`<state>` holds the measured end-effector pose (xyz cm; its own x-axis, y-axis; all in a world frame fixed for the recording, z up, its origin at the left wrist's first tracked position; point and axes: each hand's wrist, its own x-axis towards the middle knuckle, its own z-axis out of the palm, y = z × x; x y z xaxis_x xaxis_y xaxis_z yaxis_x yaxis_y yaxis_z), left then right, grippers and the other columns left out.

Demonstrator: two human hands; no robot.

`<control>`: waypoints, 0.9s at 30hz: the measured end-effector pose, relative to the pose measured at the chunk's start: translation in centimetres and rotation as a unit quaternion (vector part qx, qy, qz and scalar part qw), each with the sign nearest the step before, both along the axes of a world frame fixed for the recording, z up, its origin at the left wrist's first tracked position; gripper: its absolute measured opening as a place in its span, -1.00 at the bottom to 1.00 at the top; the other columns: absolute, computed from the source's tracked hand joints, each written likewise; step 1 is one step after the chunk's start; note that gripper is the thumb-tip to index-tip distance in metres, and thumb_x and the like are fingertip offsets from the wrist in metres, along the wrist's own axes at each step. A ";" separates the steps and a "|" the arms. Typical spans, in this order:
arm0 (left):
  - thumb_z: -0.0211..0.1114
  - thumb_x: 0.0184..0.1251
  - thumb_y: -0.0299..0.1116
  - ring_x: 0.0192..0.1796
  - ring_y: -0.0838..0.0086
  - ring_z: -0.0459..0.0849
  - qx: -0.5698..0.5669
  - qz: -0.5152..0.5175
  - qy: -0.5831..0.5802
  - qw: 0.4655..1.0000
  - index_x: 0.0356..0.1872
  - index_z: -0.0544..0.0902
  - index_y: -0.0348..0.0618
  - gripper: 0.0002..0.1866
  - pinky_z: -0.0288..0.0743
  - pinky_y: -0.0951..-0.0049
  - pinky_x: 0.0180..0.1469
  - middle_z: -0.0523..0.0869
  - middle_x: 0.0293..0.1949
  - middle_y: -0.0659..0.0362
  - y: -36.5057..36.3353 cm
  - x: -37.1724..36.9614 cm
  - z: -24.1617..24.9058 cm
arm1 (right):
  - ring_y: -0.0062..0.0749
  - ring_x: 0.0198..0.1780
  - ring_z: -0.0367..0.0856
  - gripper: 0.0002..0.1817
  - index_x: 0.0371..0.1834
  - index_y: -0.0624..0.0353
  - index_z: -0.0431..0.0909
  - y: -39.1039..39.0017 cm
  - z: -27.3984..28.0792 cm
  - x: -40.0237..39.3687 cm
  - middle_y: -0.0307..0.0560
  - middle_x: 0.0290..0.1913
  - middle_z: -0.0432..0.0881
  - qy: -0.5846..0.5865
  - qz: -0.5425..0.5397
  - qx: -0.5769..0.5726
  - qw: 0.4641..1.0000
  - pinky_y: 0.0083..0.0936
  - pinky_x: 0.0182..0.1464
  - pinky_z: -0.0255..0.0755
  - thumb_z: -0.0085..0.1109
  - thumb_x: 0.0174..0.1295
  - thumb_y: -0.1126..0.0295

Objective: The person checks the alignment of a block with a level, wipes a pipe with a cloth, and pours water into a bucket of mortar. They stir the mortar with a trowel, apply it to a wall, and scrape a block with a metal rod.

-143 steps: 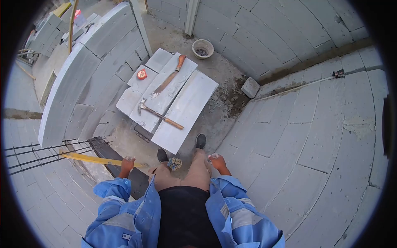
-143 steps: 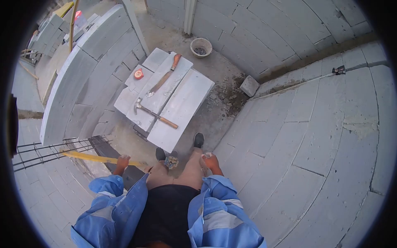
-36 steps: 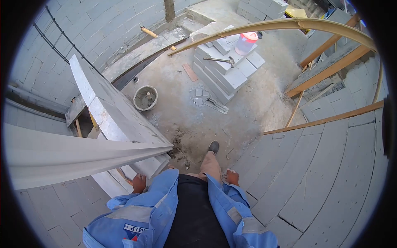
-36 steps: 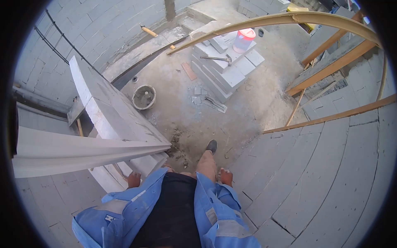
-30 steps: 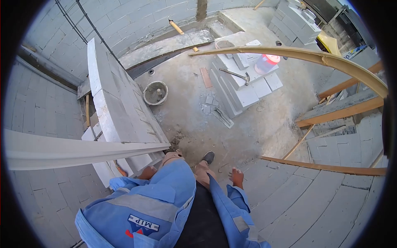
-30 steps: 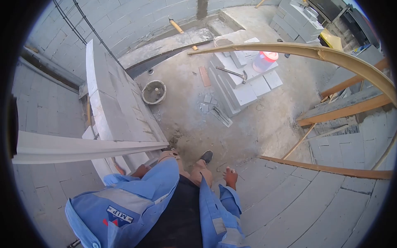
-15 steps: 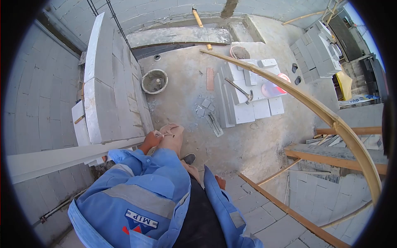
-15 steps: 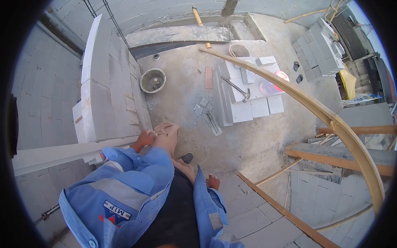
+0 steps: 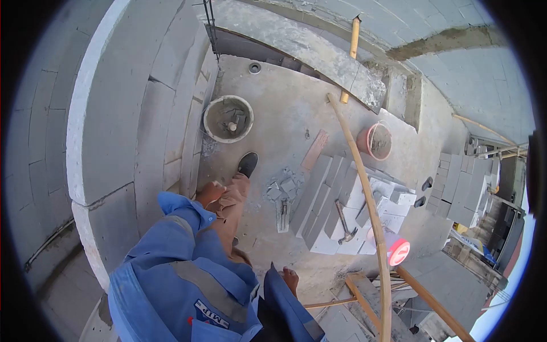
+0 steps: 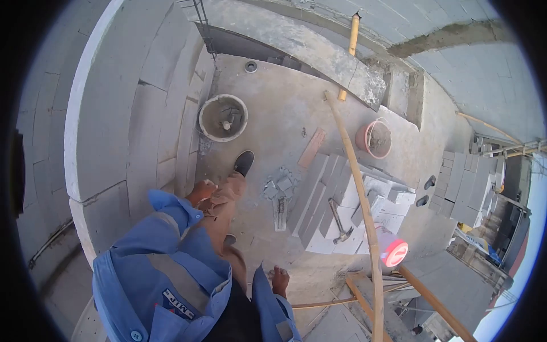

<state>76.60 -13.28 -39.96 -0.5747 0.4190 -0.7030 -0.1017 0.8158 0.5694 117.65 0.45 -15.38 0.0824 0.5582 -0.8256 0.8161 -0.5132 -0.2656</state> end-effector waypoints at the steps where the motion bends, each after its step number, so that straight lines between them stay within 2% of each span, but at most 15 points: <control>1: 0.45 0.23 -0.08 -0.40 0.53 0.67 -0.018 0.021 -0.026 0.999 -0.23 0.68 -0.32 -0.58 0.53 0.41 -0.38 0.72 -0.44 0.11 1.9 -1.8 -0.6 | -0.37 -0.35 0.70 -0.62 -0.14 0.41 0.57 2.6 -0.5 -1.6 0.02 -0.35 0.72 0.005 0.053 -0.026 0.998 -0.46 -0.37 0.59 0.18 0.38 0.19; 3: 0.44 0.23 -0.01 -0.37 0.51 0.68 -0.024 0.123 -0.049 0.991 -0.08 0.66 -0.30 -0.49 0.55 0.38 -0.33 0.73 -0.35 0.07 4.2 -5.2 -4.8 | -0.35 -0.30 0.71 -0.62 -0.11 0.40 0.56 6.9 -2.3 -5.9 0.03 -0.31 0.72 0.032 0.047 -0.055 0.997 -0.45 -0.31 0.61 0.17 0.40 0.19; 5: 0.35 0.21 0.10 0.10 -0.03 0.68 -0.082 0.169 -0.043 0.981 0.10 0.61 -0.31 -0.34 0.52 0.16 0.14 0.71 0.03 -0.17 6.5 -8.8 -7.4 | -0.33 -0.26 0.71 -0.62 -0.08 0.39 0.55 9.3 -3.4 -10.8 0.03 -0.27 0.71 0.054 0.024 -0.077 0.995 -0.44 -0.25 0.62 0.16 0.41 0.19; 8: 0.39 0.13 0.23 0.22 -0.04 0.61 -0.195 0.180 0.005 0.964 0.20 0.50 -0.46 -0.11 0.47 0.17 0.24 0.62 0.14 -0.26 6.6 -13.8 -15.2 | -0.32 -0.13 0.70 -0.62 0.01 0.38 0.51 12.0 -4.9 -18.1 0.05 -0.13 0.68 0.122 -0.136 -0.074 0.980 -0.43 -0.02 0.60 0.12 0.46 0.20; 11: 0.51 -0.07 0.29 0.33 -0.03 0.51 -0.248 0.310 -0.024 0.918 0.31 0.34 -0.57 0.15 0.39 0.15 0.32 0.52 0.25 -0.31 8.6 -18.5 -17.1 | -0.35 -0.14 0.70 -0.60 0.05 0.39 0.50 9.7 -6.2 -20.9 0.04 -0.14 0.68 0.121 -0.113 -0.138 0.977 -0.44 -0.02 0.60 0.12 0.46 0.19; 13: 0.59 -0.15 0.21 0.40 0.00 0.43 -0.196 0.445 -0.038 0.873 0.39 0.24 -0.51 0.22 0.35 0.11 0.35 0.42 0.36 -0.26 8.5 -20.7 -20.1 | -0.40 -0.12 0.70 -0.55 0.07 0.37 0.52 6.8 -7.3 -18.7 -0.01 -0.14 0.70 0.099 -0.054 -0.230 0.967 -0.49 -0.06 0.58 0.13 0.45 0.12; 14: 0.59 -0.15 0.21 0.40 0.00 0.43 -0.204 0.443 -0.044 0.872 0.39 0.24 -0.51 0.22 0.35 0.11 0.35 0.42 0.36 -0.26 8.7 -21.1 -20.6 | -0.40 -0.12 0.70 -0.55 0.07 0.37 0.52 5.6 -7.5 -17.3 -0.01 -0.14 0.70 0.090 -0.057 -0.234 0.966 -0.49 -0.06 0.58 0.13 0.45 0.12; 16: 0.64 -0.16 0.08 0.38 0.05 0.45 -0.106 0.632 0.002 0.768 0.37 0.27 -0.46 0.14 0.35 0.06 0.33 0.44 0.34 -0.19 9.5 -21.7 -20.4 | -0.43 -0.12 0.70 -0.55 0.04 0.34 0.56 3.4 -7.1 -14.4 -0.05 -0.16 0.71 0.048 -0.049 -0.283 0.957 -0.52 -0.10 0.57 0.16 0.43 0.09; 18: 0.66 -0.16 0.00 0.23 0.08 0.55 -0.078 0.637 0.102 0.760 0.22 0.40 -0.39 -0.04 0.41 0.06 0.25 0.56 0.20 -0.10 9.4 -20.6 -20.0 | -0.44 -0.13 0.70 -0.54 0.01 0.34 0.57 2.6 -7.4 -11.4 -0.06 -0.16 0.72 0.029 -0.110 -0.276 0.954 -0.52 -0.13 0.58 0.18 0.41 0.07; 19: 0.63 -0.05 -0.12 -0.16 0.24 0.67 -0.039 0.644 0.136 0.752 -0.08 0.53 -0.30 -0.38 0.56 0.17 -0.07 0.67 -0.10 0.00 8.7 -20.5 -20.2 | -0.44 -0.14 0.71 -0.53 0.01 0.34 0.58 2.7 -7.5 -9.8 -0.05 -0.18 0.72 0.018 -0.076 -0.259 0.963 -0.52 -0.14 0.58 0.18 0.41 0.05; 20: 0.58 0.05 -0.26 -0.48 0.42 0.60 0.057 0.661 0.107 0.740 -0.32 0.56 -0.22 -0.63 0.51 0.36 -0.41 0.68 -0.33 0.09 11.3 -20.2 -15.8 | -0.45 -0.14 0.71 -0.51 0.00 0.34 0.59 2.8 -6.3 -8.5 -0.04 -0.20 0.73 -0.002 -0.051 -0.232 0.971 -0.52 -0.15 0.59 0.18 0.40 0.03; 21: 0.53 0.12 -0.36 -0.60 0.53 0.54 0.149 0.657 0.075 0.735 -0.41 0.56 -0.18 -0.74 0.39 0.50 -0.55 0.63 -0.49 0.19 12.4 -20.1 -13.7 | -0.46 -0.18 0.71 -0.55 -0.02 0.33 0.58 3.3 -5.0 -8.5 -0.06 -0.21 0.72 0.001 -0.086 -0.206 0.975 -0.52 -0.16 0.59 0.17 0.42 0.06; 23: 0.51 0.18 -0.29 -0.57 0.57 0.51 0.130 0.606 0.061 0.783 -0.34 0.60 -0.18 -0.75 0.38 0.53 -0.51 0.56 -0.50 0.27 15.6 -20.3 -9.5 | -0.46 -0.23 0.70 -0.57 -0.05 0.33 0.58 5.2 -4.5 -8.3 -0.08 -0.23 0.72 0.009 -0.116 -0.143 0.983 -0.53 -0.20 0.59 0.16 0.42 0.09; 26: 0.53 0.17 -0.05 -0.48 0.61 0.43 0.085 0.348 -0.055 0.932 -0.10 0.63 -0.14 -0.55 0.40 0.54 -0.39 0.48 -0.37 0.34 16.8 -20.4 -9.0 | -0.47 -0.24 0.70 -0.57 -0.04 0.30 0.59 7.4 -4.4 -4.6 -0.08 -0.24 0.72 0.007 -0.052 -0.027 0.998 -0.50 -0.21 0.58 0.17 0.41 0.07; 27: 0.54 0.14 0.00 -0.47 0.59 0.41 0.058 0.391 -0.066 0.916 -0.09 0.62 -0.14 -0.51 0.39 0.52 -0.39 0.48 -0.33 0.31 17.3 -20.1 -8.6 | -0.47 -0.23 0.70 -0.57 -0.04 0.29 0.59 8.7 -3.7 -4.0 -0.09 -0.24 0.72 -0.005 -0.064 0.001 0.998 -0.49 -0.21 0.58 0.17 0.41 0.07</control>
